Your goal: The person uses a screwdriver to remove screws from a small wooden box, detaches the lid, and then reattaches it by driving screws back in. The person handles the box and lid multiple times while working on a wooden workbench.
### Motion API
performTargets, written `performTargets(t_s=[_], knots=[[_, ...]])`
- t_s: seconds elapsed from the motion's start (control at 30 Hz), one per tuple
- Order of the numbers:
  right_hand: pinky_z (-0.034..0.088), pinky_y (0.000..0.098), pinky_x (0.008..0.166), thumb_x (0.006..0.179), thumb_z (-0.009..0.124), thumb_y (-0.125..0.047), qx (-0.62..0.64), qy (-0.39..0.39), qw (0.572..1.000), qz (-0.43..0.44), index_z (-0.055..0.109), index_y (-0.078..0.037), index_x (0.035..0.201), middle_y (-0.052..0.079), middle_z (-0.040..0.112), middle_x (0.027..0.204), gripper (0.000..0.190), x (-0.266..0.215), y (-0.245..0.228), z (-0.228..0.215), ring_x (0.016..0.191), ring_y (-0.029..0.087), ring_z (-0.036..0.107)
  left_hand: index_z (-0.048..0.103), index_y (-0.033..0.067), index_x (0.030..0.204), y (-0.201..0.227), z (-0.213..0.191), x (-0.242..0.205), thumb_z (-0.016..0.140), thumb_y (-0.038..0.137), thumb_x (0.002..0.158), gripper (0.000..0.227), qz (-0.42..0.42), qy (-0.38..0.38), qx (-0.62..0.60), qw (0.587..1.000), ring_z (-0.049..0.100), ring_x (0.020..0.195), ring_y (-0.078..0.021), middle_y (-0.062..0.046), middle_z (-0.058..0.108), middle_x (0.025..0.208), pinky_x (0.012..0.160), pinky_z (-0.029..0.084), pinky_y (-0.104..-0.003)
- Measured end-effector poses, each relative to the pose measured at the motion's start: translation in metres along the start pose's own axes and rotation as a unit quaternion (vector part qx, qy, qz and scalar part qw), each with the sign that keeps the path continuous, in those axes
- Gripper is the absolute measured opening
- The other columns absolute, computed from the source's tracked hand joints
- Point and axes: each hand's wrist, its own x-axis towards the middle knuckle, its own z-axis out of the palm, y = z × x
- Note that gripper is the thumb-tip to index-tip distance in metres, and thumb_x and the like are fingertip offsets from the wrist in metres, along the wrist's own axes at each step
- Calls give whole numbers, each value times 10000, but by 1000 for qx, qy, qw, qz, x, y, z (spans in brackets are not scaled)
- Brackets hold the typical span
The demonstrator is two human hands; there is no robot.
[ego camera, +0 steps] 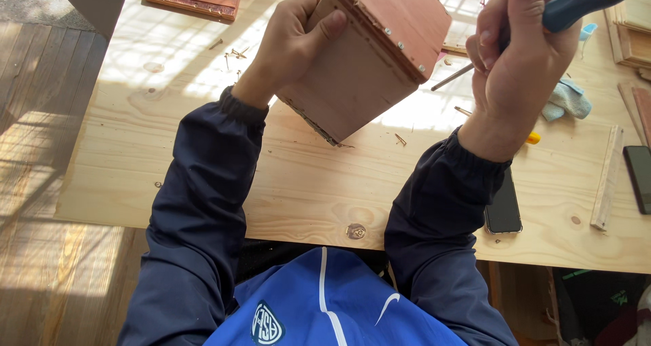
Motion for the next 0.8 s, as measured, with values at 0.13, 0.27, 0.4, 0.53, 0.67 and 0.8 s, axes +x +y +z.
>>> performTargets(t_s=[0.13, 0.27, 0.4, 0.53, 0.67, 0.8], knots=[[187, 233, 464, 1092, 614, -251, 13, -30, 999, 16, 579, -88, 1010, 36, 384, 662, 186, -1, 5, 4, 497, 91, 265, 632, 144, 1051, -12, -15, 3, 669, 569, 929, 444, -28, -102, -84, 991, 538, 881, -19, 89, 596, 951, 731, 388, -173], [168, 231, 446, 1059, 615, -306, 38, -65, 997, 35, 638, -56, 1027, -32, 269, 641, 253, -3, 5, 12, 505, 63, 207, 652, 68, 1234, -10, -41, 7, 651, 219, 1044, 243, 6, -284, -10, 959, 621, 1170, -104, 0, 688, 1233, 1032, 517, -268], [161, 246, 464, 1083, 579, -288, 49, -118, 990, 54, 625, -22, 1022, -14, 263, 609, 277, -6, 5, 20, 483, 70, 187, 765, 177, 1205, 34, -47, 0, 715, 251, 945, 275, -170, -336, 188, 907, 595, 1029, 8, 134, 746, 1137, 896, 466, -200], [122, 213, 464, 1054, 605, -277, 80, -157, 981, 87, 603, -67, 1073, -37, 220, 654, 211, -10, -4, 22, 518, 45, 151, 733, 152, 1076, 55, -51, -4, 676, 495, 909, 385, -158, -363, 362, 844, 699, 985, -211, 0, 779, 1075, 780, 478, -367], [107, 213, 464, 1040, 612, -426, 146, -210, 964, 72, 560, -218, 1191, -34, 132, 690, 262, -13, -12, 11, 540, 64, 110, 643, 113, 1306, 62, -60, -17, 626, 686, 901, 701, -94, -234, 445, 859, 606, 1216, -308, -66, 685, 1323, 927, 450, -510], [120, 226, 450, 862, 670, -655, 188, -204, 950, 145, 632, -184, 1185, -4, 167, 684, 572, -15, -25, 17, 523, 97, 104, 679, -36, 1225, 56, -23, -20, 720, 488, 1025, 562, 191, -119, 371, 901, 672, 1036, -384, -193, 739, 1138, 877, 471, -495]])
